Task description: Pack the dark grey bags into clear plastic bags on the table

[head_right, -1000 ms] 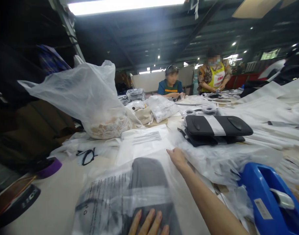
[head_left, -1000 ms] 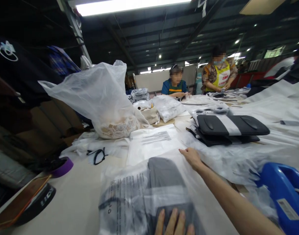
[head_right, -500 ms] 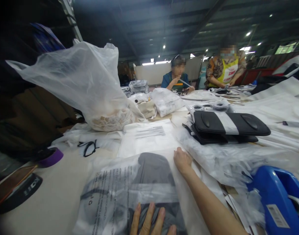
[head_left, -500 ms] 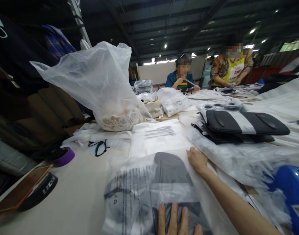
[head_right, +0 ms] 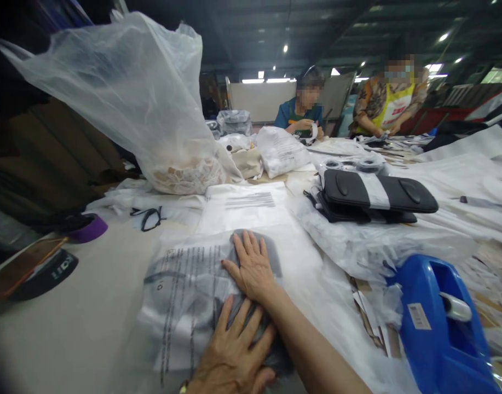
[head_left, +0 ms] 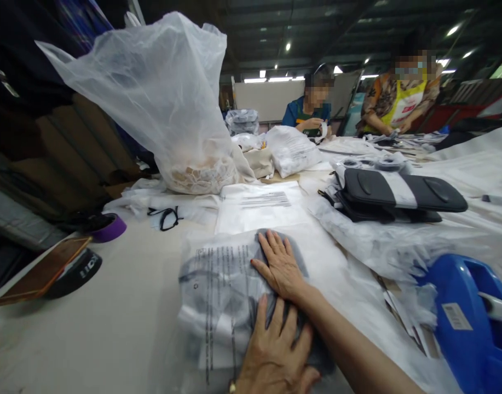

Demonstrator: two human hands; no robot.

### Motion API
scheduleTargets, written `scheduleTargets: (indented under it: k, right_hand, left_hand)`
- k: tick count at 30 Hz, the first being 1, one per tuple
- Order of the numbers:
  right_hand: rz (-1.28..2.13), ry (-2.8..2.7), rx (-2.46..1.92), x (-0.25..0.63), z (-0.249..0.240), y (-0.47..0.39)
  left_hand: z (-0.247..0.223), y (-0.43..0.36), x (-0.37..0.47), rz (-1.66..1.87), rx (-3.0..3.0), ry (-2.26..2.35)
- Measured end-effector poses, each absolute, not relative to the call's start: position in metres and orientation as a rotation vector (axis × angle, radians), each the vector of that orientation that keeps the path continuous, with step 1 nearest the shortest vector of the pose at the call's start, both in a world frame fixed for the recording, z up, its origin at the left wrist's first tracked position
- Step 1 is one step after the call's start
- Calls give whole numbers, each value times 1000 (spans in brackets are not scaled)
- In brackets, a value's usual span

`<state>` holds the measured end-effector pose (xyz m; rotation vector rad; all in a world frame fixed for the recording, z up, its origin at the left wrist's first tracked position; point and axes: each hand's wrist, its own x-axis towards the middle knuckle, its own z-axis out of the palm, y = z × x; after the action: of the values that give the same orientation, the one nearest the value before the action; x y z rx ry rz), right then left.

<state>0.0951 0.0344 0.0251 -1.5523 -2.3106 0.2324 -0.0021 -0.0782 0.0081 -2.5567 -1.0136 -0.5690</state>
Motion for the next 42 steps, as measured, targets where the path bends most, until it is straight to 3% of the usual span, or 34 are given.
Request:
scheduleTargets:
  k: [13,21,23,27,31,38,42]
  right_hand:
    - [357,-2250,-1708,126,27,8]
    - [556,-2389,-1501,127,17,-49]
    - [506,-2383,-1523,125,15,-48]
    - [454,-2393,-1577,123,16,-46]
    - [405,-2405,-1562,122,17,-48]
    - [377,-2380,-1565,122,15,-49]
    - [382,-2358,-1581,121,17,-50]
  left_hand:
    - [8,-114,-6,-553,-2504,-1069]
    - [30,-122,-27,-1079,-2867,-1072]
    - [38,-126,-54,-1228,-2643,-1247]
    - [36,-127,-110,-1317,-1913,-2034]
    - [25,-127,-131,-1263,-1905,-2672]
    - [12,-152,-147,-1357,-1782,-2967]
    - [12,-167,-162,-1142,-1747,-2640]
